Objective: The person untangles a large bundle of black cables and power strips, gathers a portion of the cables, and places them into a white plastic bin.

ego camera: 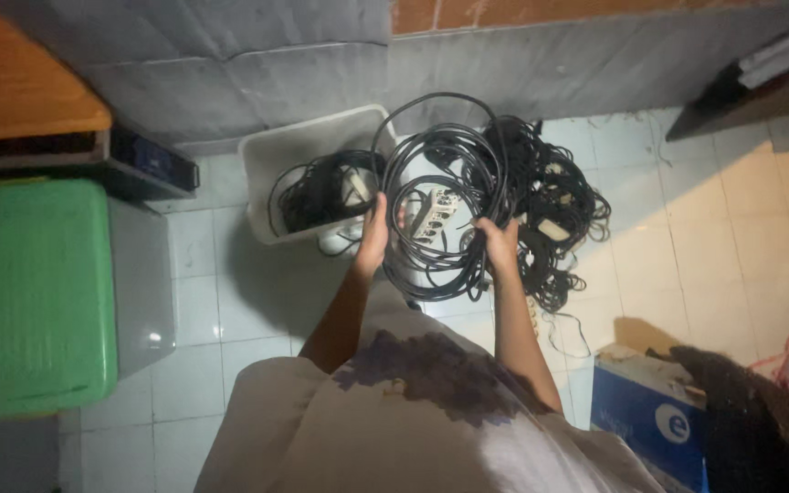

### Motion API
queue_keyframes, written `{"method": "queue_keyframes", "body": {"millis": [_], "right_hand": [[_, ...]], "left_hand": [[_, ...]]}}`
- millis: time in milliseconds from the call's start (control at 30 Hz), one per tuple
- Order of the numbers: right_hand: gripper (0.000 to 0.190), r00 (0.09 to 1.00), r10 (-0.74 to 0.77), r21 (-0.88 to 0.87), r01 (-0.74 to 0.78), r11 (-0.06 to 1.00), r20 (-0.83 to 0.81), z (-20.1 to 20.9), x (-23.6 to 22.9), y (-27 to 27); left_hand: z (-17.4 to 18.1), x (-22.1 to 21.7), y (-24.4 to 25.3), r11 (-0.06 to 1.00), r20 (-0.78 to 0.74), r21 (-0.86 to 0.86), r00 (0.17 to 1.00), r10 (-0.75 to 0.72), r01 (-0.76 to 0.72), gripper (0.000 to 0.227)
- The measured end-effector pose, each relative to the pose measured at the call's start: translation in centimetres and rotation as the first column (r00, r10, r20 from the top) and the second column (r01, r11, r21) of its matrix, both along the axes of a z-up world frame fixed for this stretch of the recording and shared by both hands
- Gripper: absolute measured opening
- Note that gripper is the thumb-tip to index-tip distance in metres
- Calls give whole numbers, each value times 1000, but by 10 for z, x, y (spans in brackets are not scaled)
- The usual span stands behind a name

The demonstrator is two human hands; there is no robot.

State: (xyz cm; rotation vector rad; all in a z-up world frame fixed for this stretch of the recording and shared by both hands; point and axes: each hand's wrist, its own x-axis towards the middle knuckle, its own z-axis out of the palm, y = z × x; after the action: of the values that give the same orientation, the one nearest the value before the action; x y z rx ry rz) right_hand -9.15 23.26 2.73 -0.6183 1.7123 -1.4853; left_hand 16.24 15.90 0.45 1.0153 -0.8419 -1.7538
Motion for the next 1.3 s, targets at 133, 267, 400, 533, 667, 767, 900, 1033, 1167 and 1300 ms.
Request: {"method": "queue_keyframes", "body": {"millis": [133, 267, 400, 533, 667, 767, 900, 1033, 1167, 1300], "right_hand": [[31, 983, 157, -68, -164, 984, -99, -9, 11, -14], [22, 963, 268, -43, -269, 962, -30, -13, 28, -37], [18, 927, 356, -45, -363, 931, -115, 0, 58, -69], [18, 954, 300, -13, -300, 954, -29, 13, 101, -105], [19, 929, 370, -32, -371, 928, -17, 12, 135, -156], [18, 918, 387, -35, -392, 919, -90, -1, 153, -183], [18, 930, 362, -67, -366, 928, -61, -18, 181, -213], [15, 898, 421, -49, -430, 901, -126, -19, 196, -227], [16, 879, 462, -82, -472, 878, -118, -8, 204, -239], [17, 899, 437, -39, -439, 898, -39, -4, 209, -247]], "left_hand": [[-11, 18, -3, 996, 9, -19, 996, 87, -87, 60], [-21, 41, -12, 986, 3, 38, 987, 160, -160, 59], [-23, 68, -33, 972, -28, 47, 972, 232, -230, 56], [-27, 104, -64, 962, 47, 47, 963, 265, -267, 58], [-20, 140, -103, 965, 19, -36, 966, 259, -258, 61], [-13, 167, -124, 962, 36, 17, 962, 271, -271, 58], [-17, 196, -148, 960, 39, -29, 959, 280, -279, 60], [-25, 210, -163, 948, 64, 47, 948, 311, -314, 57], [-35, 214, -174, 945, -31, 39, 945, 325, -324, 55], [-33, 215, -184, 947, 16, 61, 949, 315, -315, 58]]}}
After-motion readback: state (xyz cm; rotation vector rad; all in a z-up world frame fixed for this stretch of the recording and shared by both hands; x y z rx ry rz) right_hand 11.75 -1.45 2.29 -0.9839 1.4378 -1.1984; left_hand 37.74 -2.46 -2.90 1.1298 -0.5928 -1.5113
